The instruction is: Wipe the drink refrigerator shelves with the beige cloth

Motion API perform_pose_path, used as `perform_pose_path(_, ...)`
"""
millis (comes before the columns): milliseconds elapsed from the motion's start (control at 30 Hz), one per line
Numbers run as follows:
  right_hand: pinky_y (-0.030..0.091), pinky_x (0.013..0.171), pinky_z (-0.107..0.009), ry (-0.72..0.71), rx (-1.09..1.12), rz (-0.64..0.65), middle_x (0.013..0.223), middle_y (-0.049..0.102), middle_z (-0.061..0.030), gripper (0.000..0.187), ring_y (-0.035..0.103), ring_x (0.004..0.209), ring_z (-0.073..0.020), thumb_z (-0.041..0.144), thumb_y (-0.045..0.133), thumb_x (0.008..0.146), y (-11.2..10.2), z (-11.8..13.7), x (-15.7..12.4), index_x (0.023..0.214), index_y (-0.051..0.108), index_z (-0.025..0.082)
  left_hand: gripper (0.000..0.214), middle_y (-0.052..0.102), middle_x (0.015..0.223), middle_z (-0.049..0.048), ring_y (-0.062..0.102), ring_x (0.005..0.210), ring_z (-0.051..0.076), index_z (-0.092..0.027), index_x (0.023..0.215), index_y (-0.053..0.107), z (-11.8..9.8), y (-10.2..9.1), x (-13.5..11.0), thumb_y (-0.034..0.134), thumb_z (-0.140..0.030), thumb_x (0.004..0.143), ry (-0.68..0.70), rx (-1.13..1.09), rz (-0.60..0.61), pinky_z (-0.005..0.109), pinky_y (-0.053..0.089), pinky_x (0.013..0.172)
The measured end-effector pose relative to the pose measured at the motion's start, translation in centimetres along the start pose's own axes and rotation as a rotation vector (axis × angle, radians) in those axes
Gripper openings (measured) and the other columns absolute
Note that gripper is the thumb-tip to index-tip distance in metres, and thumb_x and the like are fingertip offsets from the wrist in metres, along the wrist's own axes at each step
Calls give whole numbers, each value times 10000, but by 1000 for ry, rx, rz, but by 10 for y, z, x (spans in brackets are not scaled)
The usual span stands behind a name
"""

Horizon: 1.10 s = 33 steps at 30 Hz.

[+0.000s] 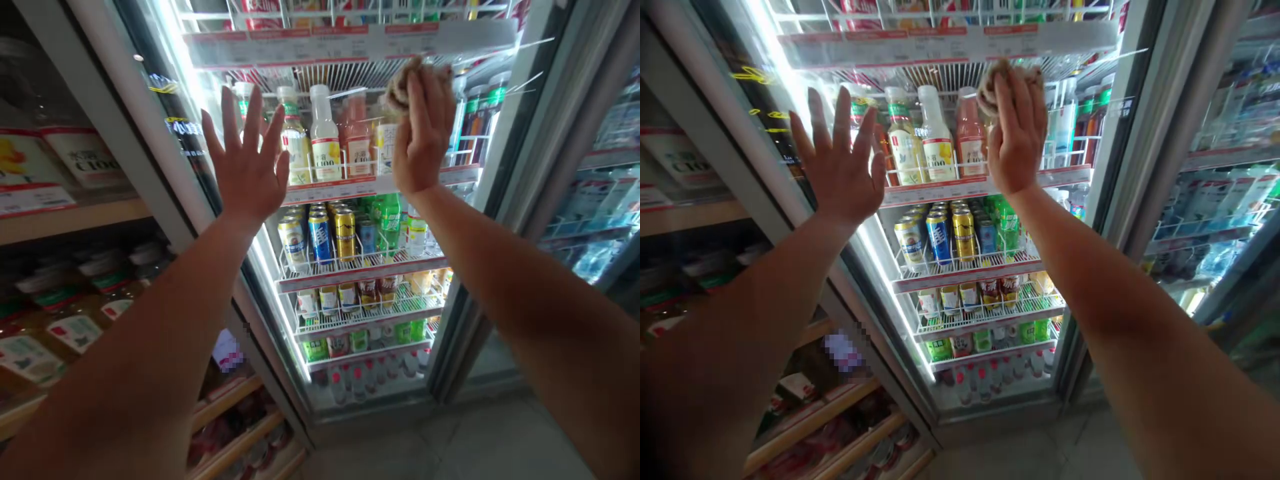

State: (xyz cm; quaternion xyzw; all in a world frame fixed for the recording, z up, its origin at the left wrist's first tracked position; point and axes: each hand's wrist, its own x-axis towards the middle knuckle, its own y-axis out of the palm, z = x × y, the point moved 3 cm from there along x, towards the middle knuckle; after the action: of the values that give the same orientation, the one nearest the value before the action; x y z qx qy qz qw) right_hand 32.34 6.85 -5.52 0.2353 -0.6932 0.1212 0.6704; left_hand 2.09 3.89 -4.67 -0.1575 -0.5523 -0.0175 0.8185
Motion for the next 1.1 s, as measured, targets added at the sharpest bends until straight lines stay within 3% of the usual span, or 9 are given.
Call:
perform_pose_path(167,298,1290,-515,-302,125,332,1568,448,155,492,385,1509,-215,406,319,1007,2,19,-6,1437,559,420,612,16,1687,-167,-138,1566,204,-418,1631,232,-5,-5,-1,383,-505,1044,-27,-74,-3,461,-207,1275)
perform_pose_path(367,174,1297,-556,180,70,-84,1580,465,-28,578,282,1540,-261,379,202,1034,-2,-1,-5,1500,522,257,633,-12,1676,-185,-146,1565,189,-420,1633,225,-5,-5,-1,420,-412,1030,-7,-15,-10,443,-198,1278)
perform_pose_path(467,172,1298,-549,23,146,107,1587,456,15,530,302,1524,-261,415,272,1031,-1,7,-7,1475,539,301,678,-65,1675,-195,-192,1552,166,-412,1644,189,-2,0,-1,449,-377,1018,51,52,-64,377,-240,1249)
perform_pose_path(567,259,1280,-504,-233,222,347,1552,492,100,436,396,1474,-241,442,377,1018,-1,19,-11,1384,612,408,671,-55,1690,-159,-182,1560,183,-373,1650,200,-1,3,-1,443,-349,1026,62,102,-77,441,-179,1278)
perform_pose_path(767,301,1247,-509,97,15,-148,1482,571,-119,604,419,1454,-278,435,201,1070,-13,9,-8,1389,648,183,632,-9,1679,-192,-114,1578,197,-399,1637,231,-10,-6,-2,435,-364,1040,5,46,-45,506,-122,1302)
perform_pose_path(833,270,1266,-518,11,22,-9,1559,492,-83,576,361,1499,-272,432,230,1068,-13,15,-9,1474,562,191,630,32,1695,-146,-94,1582,219,-376,1638,252,-14,-9,-3,442,-363,1037,-3,65,-16,521,-98,1304)
perform_pose_path(967,277,1275,-484,-348,160,388,1601,398,150,431,356,1510,-229,454,395,1030,-8,28,-15,1429,559,446,629,116,1711,-53,-47,1588,254,-326,1631,300,-16,-11,-4,474,-346,1028,-32,92,6,518,-79,1303)
perform_pose_path(1033,290,1266,-478,-298,141,330,1580,442,132,413,376,1498,-221,438,371,1043,-6,26,-12,1382,607,437,622,123,1710,-52,-36,1589,260,-319,1634,293,-15,-9,-4,466,-372,1039,-22,48,12,512,-106,1301)
perform_pose_path(1100,299,1263,-467,-100,53,143,1562,493,30,461,364,1504,-227,384,315,1062,-7,23,-4,1397,626,319,615,107,1708,-79,-38,1588,254,-342,1634,279,-12,-7,-5,447,-429,1049,-12,-4,13,507,-121,1300)
